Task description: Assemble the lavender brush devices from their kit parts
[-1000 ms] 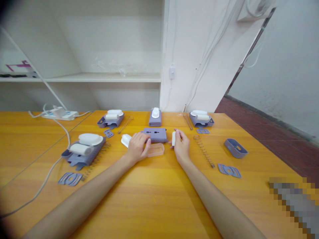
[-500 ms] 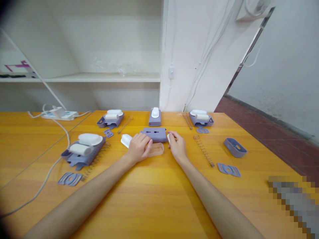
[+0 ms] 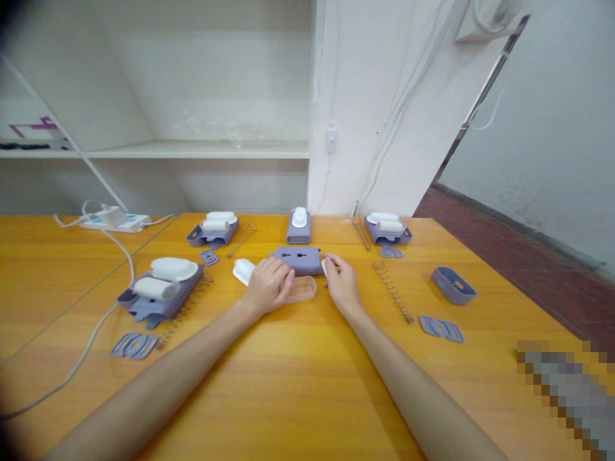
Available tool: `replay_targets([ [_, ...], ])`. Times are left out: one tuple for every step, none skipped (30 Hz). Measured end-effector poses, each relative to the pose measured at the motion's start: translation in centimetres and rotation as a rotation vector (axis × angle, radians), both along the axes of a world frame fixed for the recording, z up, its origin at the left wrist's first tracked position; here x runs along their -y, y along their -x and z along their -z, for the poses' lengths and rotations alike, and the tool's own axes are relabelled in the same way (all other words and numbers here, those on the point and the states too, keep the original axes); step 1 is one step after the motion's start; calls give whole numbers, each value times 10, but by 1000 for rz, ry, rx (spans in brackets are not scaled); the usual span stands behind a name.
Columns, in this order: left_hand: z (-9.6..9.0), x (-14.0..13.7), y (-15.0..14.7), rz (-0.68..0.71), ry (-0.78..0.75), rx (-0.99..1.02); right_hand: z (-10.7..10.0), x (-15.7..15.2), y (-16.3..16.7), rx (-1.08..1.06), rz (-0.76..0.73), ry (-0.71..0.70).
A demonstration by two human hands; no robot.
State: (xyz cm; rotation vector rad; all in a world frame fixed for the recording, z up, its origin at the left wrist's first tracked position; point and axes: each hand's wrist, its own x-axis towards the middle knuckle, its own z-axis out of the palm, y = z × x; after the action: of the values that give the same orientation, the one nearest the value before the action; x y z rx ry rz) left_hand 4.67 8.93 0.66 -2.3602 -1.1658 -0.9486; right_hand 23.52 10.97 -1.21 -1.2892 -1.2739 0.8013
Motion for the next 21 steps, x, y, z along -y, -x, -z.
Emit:
replay_targets([
  [0,0,0,0,0,-1,0,0,0,-2,-2,7],
  [0,0,0,-1,2,-1,0,0,0,-9,1,17],
  [0,0,0,-4,4,1,0,1,0,-25,6,30],
  [-1,1,1,-6,7,6,0,1,-1,-49,10,42],
  [-1,1,1,-5,12,11,1,1,-1,-81,16,50],
  [-1,1,1,-2,18,16,1,1,-1,-112,22,47],
  [-2,2,2,3,25,22,2,0,-2,-138,31,32],
  [-2,2,2,11,34,29,2,0,-2,-154,41,9],
  [-2,2,2,18,44,36,3,-1,-2,-163,56,-20],
  [-3,3,2,25,56,43,4,-2,-3,-167,76,-49],
  [-3,3,2,30,68,53,4,-3,-3,-169,96,-76],
  [-4,3,2,33,80,64,5,-4,-3,-173,112,-100],
  [-4,3,2,37,91,76,5,-5,-3,-180,127,-120],
  [-5,3,2,40,101,87,5,-5,-4,-186,139,-136],
  [-5,3,2,41,109,98,6,-6,-4,-192,150,-147],
  [-6,3,1,40,116,107,6,-7,-4,-196,160,-154],
  [-6,2,1,34,123,117,7,-8,-4,-198,172,-157],
  [-6,2,1,24,129,127,8,-8,-5,-196,186,-160],
  [-6,1,1,11,135,135,9,-9,-5,-190,198,-164],
  [-6,0,1,-4,141,140,10,-10,-5,-182,204,-167],
  [-6,0,1,-19,147,143,11,-10,-6,-174,206,-172],
])
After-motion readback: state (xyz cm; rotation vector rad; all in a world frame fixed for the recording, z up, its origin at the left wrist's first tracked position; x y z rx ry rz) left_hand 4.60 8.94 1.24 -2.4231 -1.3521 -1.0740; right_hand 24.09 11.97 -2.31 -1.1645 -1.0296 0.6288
